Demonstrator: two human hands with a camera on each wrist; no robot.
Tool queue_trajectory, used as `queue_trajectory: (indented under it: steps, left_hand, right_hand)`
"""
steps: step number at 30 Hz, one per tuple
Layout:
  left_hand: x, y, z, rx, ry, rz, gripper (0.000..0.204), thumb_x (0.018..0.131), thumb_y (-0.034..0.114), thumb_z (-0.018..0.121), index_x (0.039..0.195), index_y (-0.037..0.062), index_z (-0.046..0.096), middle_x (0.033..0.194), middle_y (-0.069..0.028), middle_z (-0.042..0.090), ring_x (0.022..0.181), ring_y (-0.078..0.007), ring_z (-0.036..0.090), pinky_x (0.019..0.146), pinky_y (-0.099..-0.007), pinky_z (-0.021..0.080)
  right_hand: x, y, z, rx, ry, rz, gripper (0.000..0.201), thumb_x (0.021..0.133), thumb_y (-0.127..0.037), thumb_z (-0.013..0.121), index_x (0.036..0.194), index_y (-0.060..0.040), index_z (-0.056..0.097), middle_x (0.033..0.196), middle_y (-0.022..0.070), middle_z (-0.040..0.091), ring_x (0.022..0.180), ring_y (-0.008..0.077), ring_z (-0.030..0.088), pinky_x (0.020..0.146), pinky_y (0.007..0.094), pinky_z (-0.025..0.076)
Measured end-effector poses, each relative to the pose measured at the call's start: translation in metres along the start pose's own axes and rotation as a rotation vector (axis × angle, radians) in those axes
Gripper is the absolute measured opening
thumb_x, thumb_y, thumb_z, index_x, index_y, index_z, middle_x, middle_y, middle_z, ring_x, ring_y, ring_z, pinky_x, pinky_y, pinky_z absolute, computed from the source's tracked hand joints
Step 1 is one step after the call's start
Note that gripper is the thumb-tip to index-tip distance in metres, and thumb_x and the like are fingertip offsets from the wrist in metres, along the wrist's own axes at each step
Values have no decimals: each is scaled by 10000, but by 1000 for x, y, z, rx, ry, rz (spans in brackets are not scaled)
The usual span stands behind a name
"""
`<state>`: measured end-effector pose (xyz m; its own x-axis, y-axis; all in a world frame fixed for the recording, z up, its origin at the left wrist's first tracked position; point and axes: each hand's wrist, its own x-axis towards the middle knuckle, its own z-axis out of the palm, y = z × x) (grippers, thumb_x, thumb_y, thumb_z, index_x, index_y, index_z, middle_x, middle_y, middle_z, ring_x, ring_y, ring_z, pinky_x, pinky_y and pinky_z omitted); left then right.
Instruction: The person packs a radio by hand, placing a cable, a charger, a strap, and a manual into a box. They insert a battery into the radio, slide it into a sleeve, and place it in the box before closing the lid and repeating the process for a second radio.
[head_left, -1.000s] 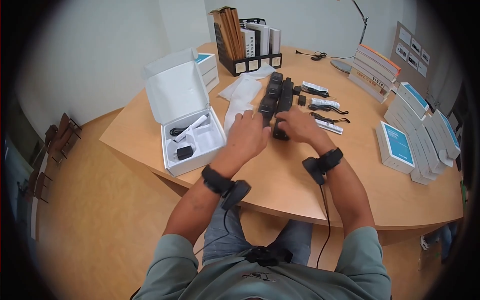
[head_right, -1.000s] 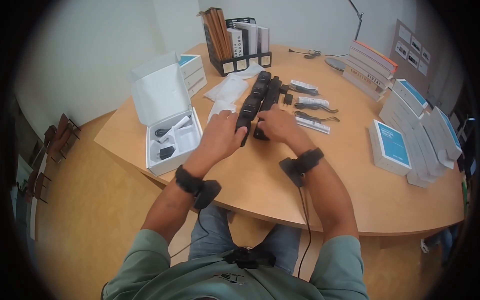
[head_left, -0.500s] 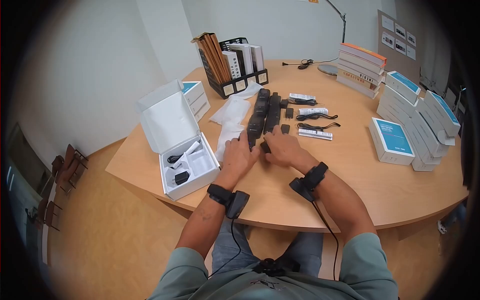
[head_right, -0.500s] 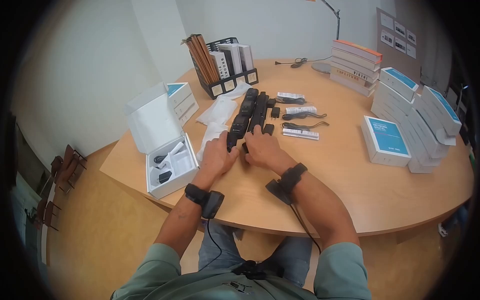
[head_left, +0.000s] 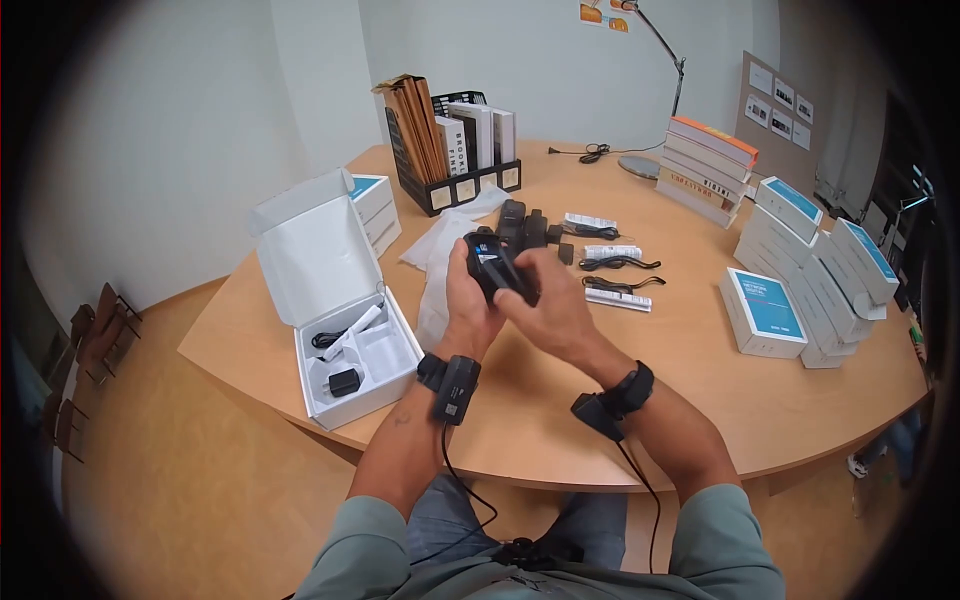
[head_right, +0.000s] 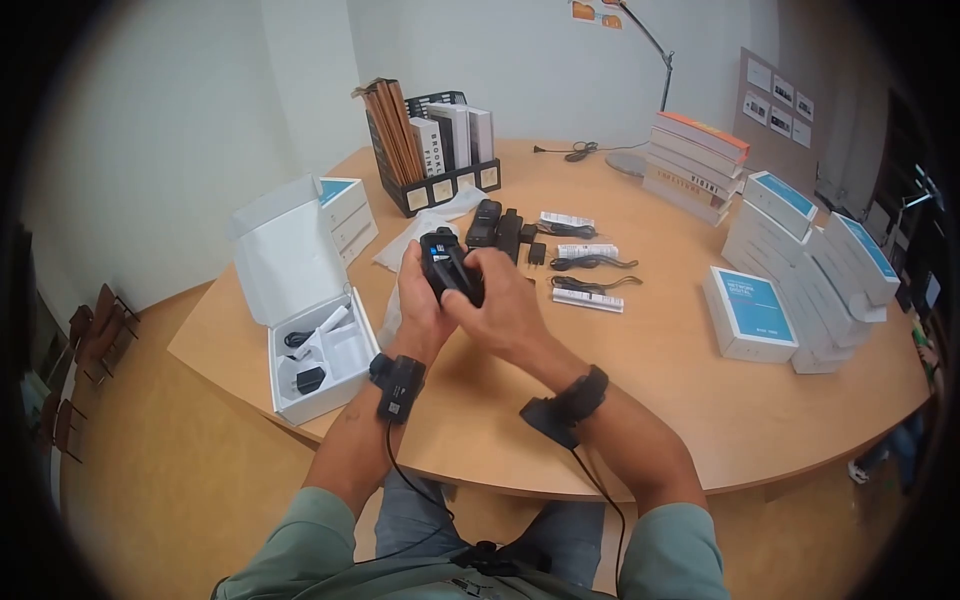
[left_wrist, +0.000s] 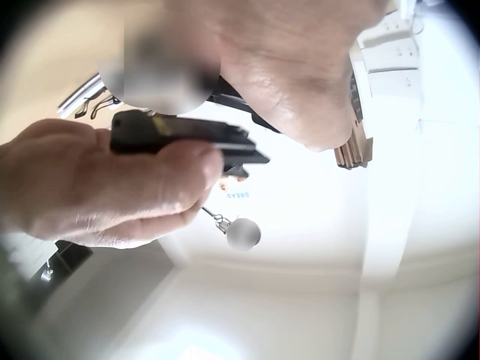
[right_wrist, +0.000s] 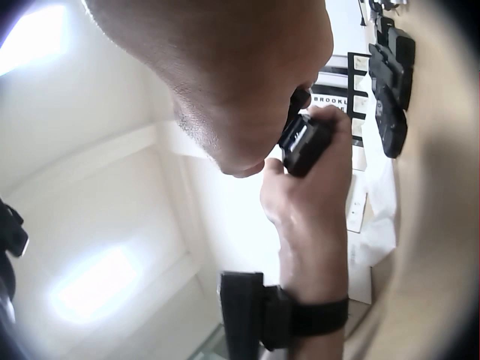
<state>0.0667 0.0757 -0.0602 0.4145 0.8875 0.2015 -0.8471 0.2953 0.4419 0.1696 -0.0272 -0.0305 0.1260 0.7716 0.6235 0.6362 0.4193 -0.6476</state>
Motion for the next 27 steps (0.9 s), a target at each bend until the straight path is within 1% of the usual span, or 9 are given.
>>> queue_trajectory:
  steps: [1, 2, 5, 6, 10, 12, 22, 25, 27]
  left_hand:
    - [-4, -2, -1, 34, 32, 23, 404, 1044, 426, 389, 1171, 92, 577, 1031, -117, 664, 902, -247, 661, 849, -409, 558]
    - [-6, -2, -2, 57, 15, 35, 394, 1060, 428, 392, 1223, 105, 551, 1021, -120, 660, 904, -237, 660, 819, -384, 567]
    - [-12, -1, 0, 103, 46, 104, 379, 1060, 394, 391, 1303, 127, 506, 1013, -119, 654, 902, -233, 660, 814, -385, 566]
    - [-14, 0, -1, 106, 28, 95, 400, 1056, 377, 396, 1376, 145, 460, 1016, -121, 651, 893, -229, 659, 812, -382, 565]
    - [-15, 5, -3, 124, 16, 46, 414, 1052, 363, 399, 1401, 148, 456, 1023, -124, 649, 884, -227, 659, 811, -387, 566]
    - [-15, 6, -2, 161, 70, 17, 435, 1054, 380, 398, 1422, 155, 449, 1018, -122, 649, 876, -219, 659, 802, -382, 568]
    - [-21, 6, -3, 152, 71, 12, 465, 1080, 452, 356, 1434, 161, 439, 1012, -109, 645, 868, -198, 654, 772, -355, 574]
    - [-24, 2, -1, 185, 58, 25, 465, 1084, 436, 356, 1457, 164, 415, 1039, -99, 639, 887, -194, 652, 787, -353, 574]
    - [-29, -1, 3, 150, 12, 12, 473, 1086, 416, 356, 1480, 155, 388, 1081, -91, 638, 927, -200, 655, 836, -363, 573]
  right_hand:
    - [-4, 0, 6, -44, -17, -27, 502, 794, -302, 737, 1151, -8, 540, 1104, 213, 602, 962, 366, 640, 828, 438, 520]
    - [-8, 5, 12, -61, -17, -37, 520, 809, -315, 723, 1172, 1, 525, 1117, 222, 577, 979, 397, 617, 839, 462, 511]
    - [-9, 7, 15, -96, -8, -70, 524, 821, -317, 709, 1182, 9, 514, 1090, 224, 577, 959, 404, 613, 829, 465, 513]
    - [-9, 6, 14, -87, -17, -62, 515, 818, -309, 711, 1169, 16, 521, 1076, 226, 576, 953, 402, 611, 814, 467, 516]
    - [-11, 11, 15, -143, -27, -121, 514, 811, -298, 714, 1177, 13, 531, 1074, 217, 580, 947, 396, 616, 800, 464, 521]
    - [-11, 12, 13, -211, 25, -266, 515, 807, -291, 716, 1194, -1, 541, 1074, 204, 585, 936, 389, 623, 789, 460, 526]
    - [-18, 9, 22, -255, 25, -199, 527, 828, -337, 716, 1216, -26, 541, 1079, 190, 592, 955, 379, 639, 745, 455, 546]
    - [-17, 11, 22, -276, 18, -154, 523, 856, -355, 696, 1227, -26, 530, 1079, 190, 594, 950, 382, 644, 730, 457, 548]
    - [-16, 15, 22, -283, 60, -202, 512, 881, -357, 675, 1232, -19, 520, 1086, 191, 593, 916, 387, 650, 720, 461, 547]
